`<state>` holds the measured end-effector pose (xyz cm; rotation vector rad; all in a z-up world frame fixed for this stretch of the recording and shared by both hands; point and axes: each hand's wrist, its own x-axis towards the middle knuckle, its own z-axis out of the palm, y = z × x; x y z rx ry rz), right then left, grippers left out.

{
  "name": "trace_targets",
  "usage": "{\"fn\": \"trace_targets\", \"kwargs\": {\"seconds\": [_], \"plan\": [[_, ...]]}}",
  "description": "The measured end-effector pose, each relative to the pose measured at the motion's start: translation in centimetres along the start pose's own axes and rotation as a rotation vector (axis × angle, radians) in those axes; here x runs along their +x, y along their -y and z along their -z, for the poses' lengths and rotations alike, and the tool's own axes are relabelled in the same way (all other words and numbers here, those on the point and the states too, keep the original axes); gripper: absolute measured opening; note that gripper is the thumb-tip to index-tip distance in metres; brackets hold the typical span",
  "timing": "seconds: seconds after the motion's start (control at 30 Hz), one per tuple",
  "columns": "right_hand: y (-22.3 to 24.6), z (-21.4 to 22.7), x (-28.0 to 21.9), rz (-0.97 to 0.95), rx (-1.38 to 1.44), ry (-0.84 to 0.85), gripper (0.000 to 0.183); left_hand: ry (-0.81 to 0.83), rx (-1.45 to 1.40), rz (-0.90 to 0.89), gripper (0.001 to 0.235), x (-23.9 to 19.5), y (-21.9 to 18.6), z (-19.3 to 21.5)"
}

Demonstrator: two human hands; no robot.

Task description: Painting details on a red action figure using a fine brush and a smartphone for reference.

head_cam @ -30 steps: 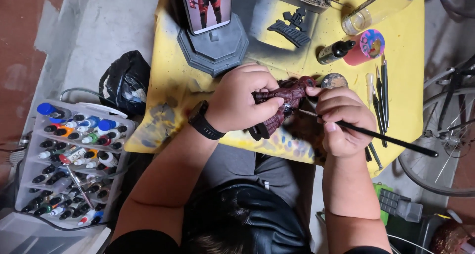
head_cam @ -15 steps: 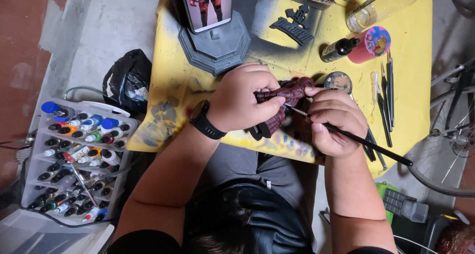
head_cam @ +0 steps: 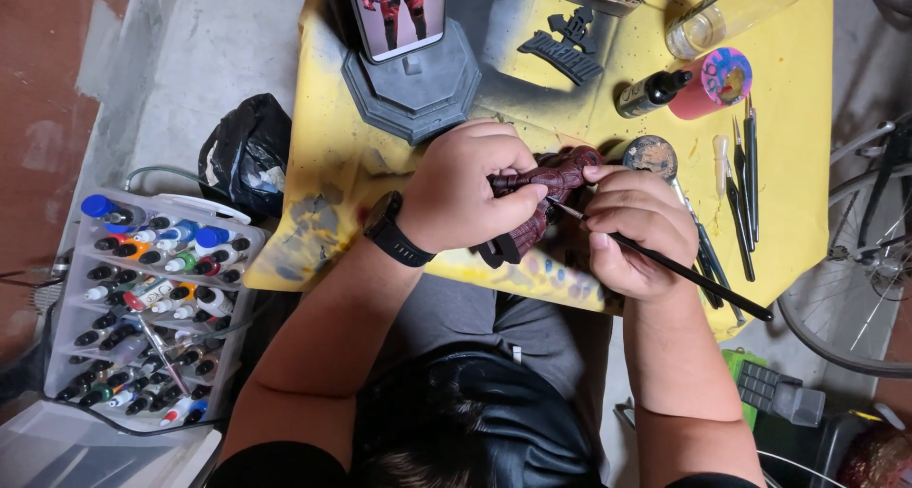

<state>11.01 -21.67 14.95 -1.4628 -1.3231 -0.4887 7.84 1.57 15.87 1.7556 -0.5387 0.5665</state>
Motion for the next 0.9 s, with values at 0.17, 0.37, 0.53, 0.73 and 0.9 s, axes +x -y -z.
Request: {"fn": "trace_targets", "kwargs": {"seconds": [0.17, 0.37, 0.53, 0.73, 0.9], "plan": [[0.02, -0.13, 0.05, 0.007, -0.006, -0.012, 0.020, 0.006, -0.001, 0.002, 0.010, -0.05, 0.17, -0.05], [-0.04, -0.11, 0.02, 0.014, 0.001, -0.008, 0.019, 0.006, 0.012, -0.004, 0.011, -0.09, 0.23, -0.08], [-0.01, -0.20, -0.02, 0.016, -0.005, -0.012, 0.020, 0.014, 0.009, -0.006, 0.011, -0.09, 0.20, -0.02], [0.01, -0.14, -0.02, 0.015, -0.014, -0.008, 0.020, 0.012, 0.010, -0.004, 0.011, -0.08, 0.21, -0.08], [0.19, -0.22, 0.06, 0.006, -0.010, -0.011, 0.020, 0.013, 0.014, -0.005, 0.011, -0.10, 0.22, -0.07]]}}
